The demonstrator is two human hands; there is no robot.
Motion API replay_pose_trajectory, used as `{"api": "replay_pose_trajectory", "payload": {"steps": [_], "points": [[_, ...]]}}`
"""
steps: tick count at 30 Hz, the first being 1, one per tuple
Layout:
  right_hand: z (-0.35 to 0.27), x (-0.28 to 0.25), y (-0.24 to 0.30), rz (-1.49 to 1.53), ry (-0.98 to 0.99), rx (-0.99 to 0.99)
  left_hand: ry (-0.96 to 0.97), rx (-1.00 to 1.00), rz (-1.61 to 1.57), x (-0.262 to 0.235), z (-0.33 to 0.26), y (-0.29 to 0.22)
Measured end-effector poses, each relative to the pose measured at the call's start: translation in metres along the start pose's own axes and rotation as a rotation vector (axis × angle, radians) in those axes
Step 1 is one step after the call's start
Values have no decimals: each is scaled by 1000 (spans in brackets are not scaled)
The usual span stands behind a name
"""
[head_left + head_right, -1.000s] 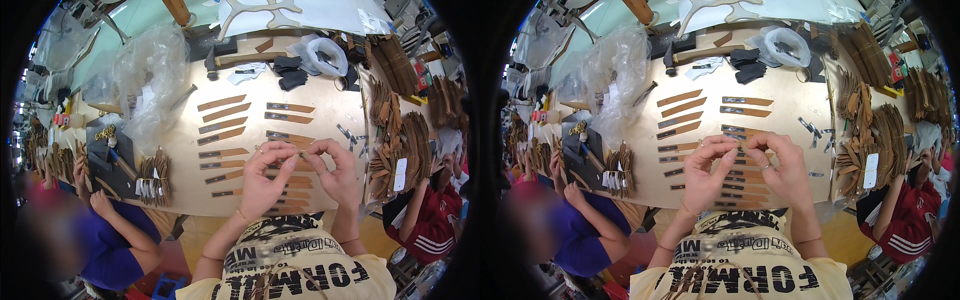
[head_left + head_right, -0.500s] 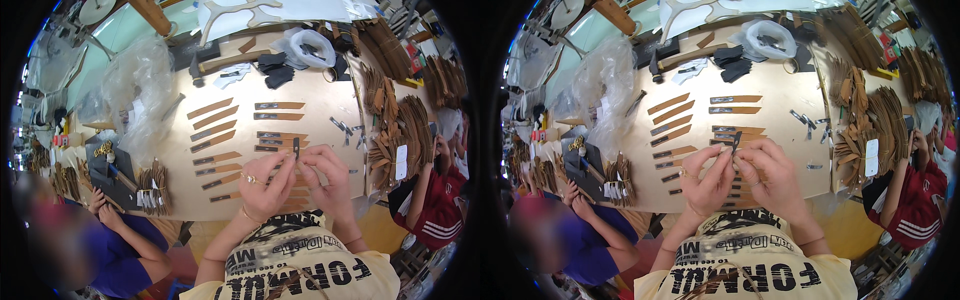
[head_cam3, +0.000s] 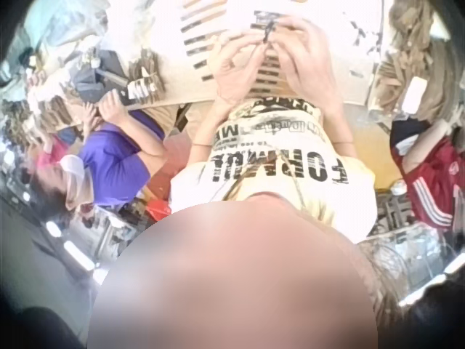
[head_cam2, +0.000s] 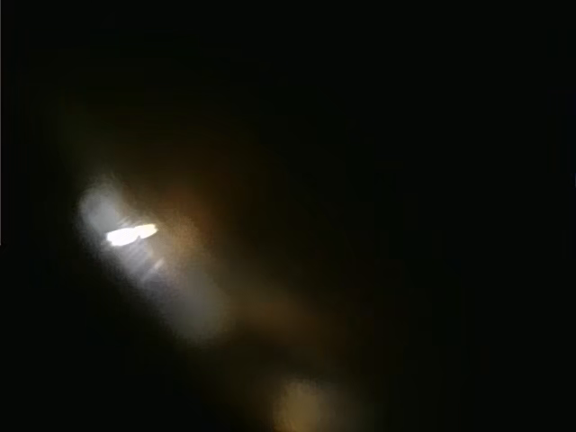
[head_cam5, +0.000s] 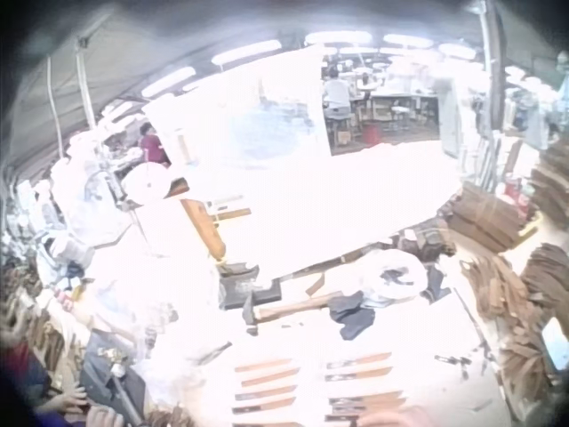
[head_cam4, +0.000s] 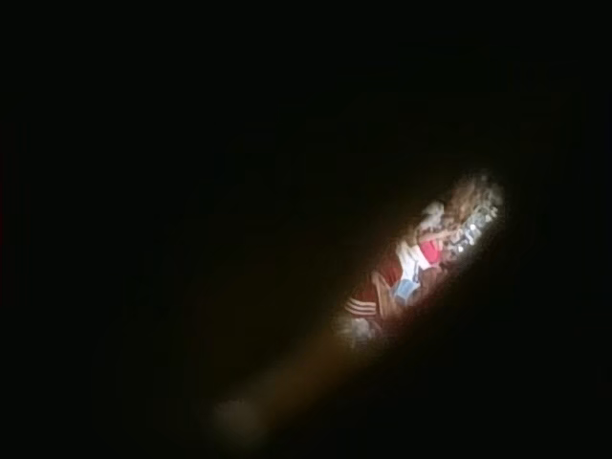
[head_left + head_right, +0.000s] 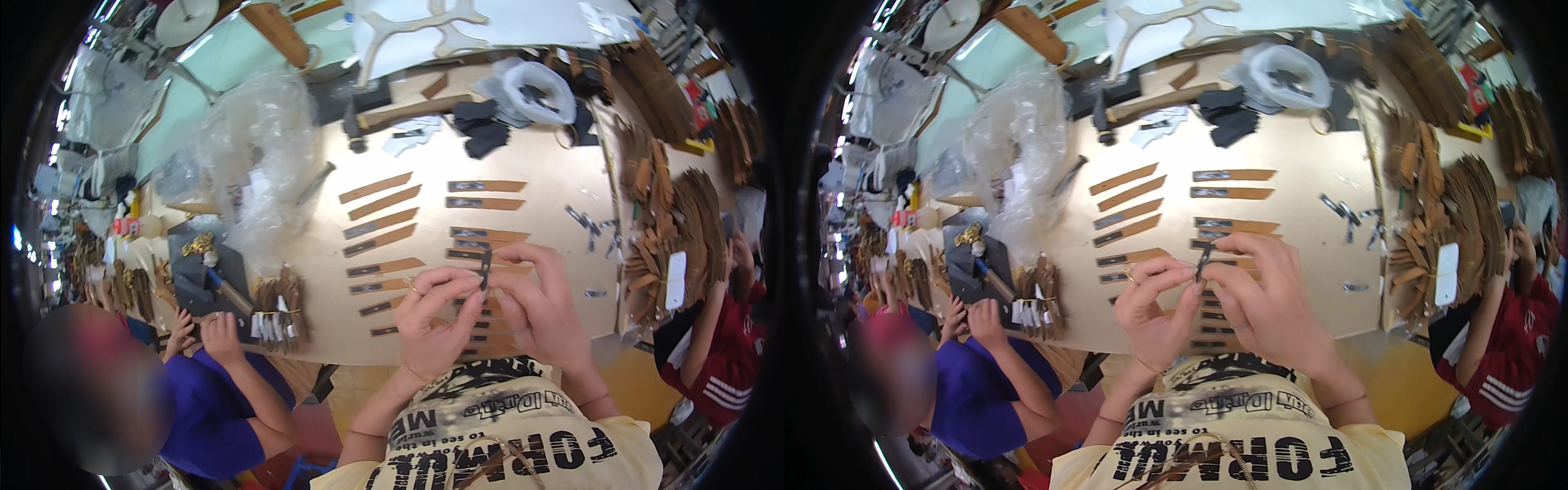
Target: The person repeatedly picks small black rectangular pieces and places them onto light brown wooden slats laid out on a table. The person aligns each black piece with a slat and presses it into place, continuing this sequence across multiple slats.
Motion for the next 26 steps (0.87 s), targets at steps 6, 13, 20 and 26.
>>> {"api": "replay_pose_trajectory", "payload": {"steps": [6, 13, 20, 26], "points": [[28, 56, 1, 228, 125, 29, -111, -282, -223, -38, -2, 42], [57, 128, -20, 669, 261, 357, -272, -499, -464, -79, -3, 94], [62, 170, -33, 688, 332, 538, -316, -583, -442, -99, 11, 117], [65, 186, -38, 634, 373, 627, -206, -729, -396, -107, 28, 144]]}}
Point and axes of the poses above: each hand's wrist, its own z-axis towards the middle knuckle, its own x-axis out of the palm, y = z × x, the point moved 9 cm from there along z, towards the middle knuckle, and after that the axes turned 7 degrees about -y, right-handed, at the moved point
